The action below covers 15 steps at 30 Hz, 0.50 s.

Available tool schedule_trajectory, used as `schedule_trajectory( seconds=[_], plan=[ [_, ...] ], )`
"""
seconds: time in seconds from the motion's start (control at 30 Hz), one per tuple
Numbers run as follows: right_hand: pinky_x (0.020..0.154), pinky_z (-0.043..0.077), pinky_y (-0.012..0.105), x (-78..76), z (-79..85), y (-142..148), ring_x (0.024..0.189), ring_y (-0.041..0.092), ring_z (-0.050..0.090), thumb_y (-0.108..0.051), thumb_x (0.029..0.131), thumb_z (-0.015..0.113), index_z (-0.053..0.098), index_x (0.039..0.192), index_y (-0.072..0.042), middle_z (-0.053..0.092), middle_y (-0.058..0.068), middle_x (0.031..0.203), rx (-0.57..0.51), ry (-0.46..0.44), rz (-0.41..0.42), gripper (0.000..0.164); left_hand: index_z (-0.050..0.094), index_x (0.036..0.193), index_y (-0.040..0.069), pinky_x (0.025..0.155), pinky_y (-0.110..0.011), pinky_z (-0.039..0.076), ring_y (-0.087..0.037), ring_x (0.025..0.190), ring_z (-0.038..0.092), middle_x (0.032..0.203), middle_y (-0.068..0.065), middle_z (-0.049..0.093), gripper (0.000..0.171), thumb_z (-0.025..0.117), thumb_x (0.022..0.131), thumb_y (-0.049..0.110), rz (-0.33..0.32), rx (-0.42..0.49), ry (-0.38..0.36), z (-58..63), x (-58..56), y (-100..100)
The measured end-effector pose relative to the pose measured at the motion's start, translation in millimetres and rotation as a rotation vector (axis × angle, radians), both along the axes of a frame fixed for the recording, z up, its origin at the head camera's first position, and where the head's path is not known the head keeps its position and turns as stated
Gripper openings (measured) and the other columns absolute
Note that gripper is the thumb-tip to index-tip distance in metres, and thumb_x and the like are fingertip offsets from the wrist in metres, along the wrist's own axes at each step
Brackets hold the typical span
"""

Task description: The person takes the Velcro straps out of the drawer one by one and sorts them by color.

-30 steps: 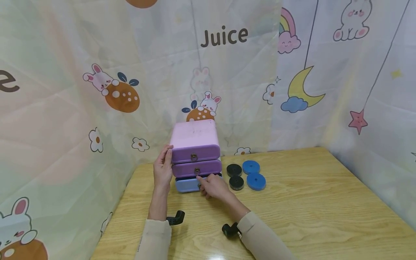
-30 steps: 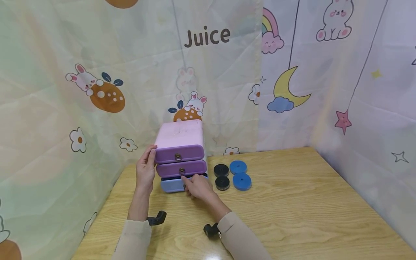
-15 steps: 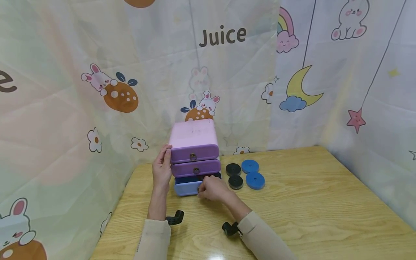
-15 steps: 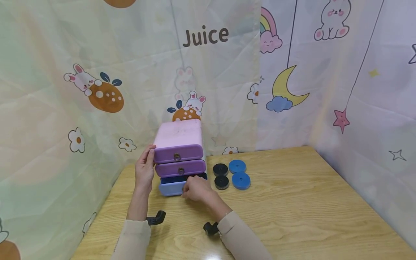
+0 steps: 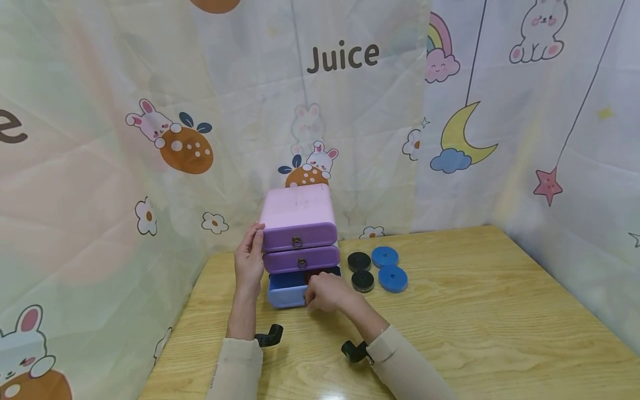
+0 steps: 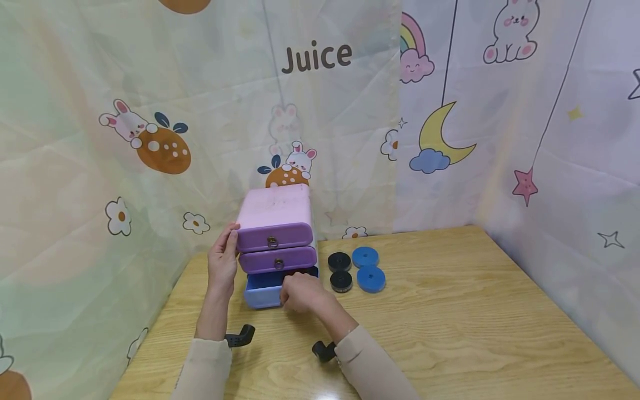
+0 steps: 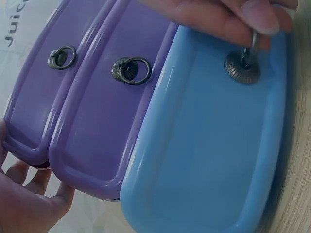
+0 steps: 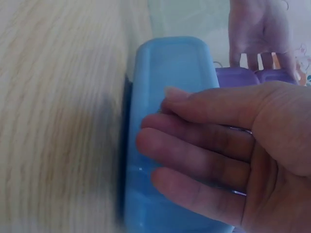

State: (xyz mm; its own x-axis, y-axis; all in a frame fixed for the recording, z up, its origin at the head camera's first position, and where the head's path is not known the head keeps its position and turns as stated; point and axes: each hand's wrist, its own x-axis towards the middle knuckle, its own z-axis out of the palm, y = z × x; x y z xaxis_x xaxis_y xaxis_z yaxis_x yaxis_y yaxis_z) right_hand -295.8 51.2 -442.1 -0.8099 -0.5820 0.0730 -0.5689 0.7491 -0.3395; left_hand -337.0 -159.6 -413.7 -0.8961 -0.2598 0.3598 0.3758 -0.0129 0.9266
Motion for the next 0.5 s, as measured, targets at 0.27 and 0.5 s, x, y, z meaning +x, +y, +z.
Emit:
schedule_trajectory(
  seconds=[0.27, 0.5],
  plan=[
    [0.06, 0.051, 0.021, 8.9, 8.4, -1, 0.065, 0.003, 0.058, -0.017, 0.083, 0.088, 0.081, 0.078, -0.022, 0.066, -0.017, 0.072, 0.017, -0.051, 0.05, 0.01, 0.069, 0.135, 0.02, 0.123, -0.039, 0.04, -0.012, 0.154, 0.037, 0.163, 0.004, 0.046, 0.04, 0.059, 0.104, 0.043, -0.005, 0.008, 0.008, 1.0, 0.6, 0],
    [0.046, 0.053, 0.022, 18.8, 14.3, -3, 0.047, 0.006, 0.057, -0.012, 0.088, 0.083, 0.08, 0.077, -0.014, 0.067, -0.005, 0.064, 0.035, -0.18, 0.063, 0.012, 0.069, 0.136, 0.021, 0.123, -0.042, 0.041, -0.012, 0.154, 0.036, 0.164, 0.003, 0.044, 0.04, 0.058, 0.105, 0.043, -0.009, 0.004, 0.002, 1.0, 0.8, -1]
  ],
)
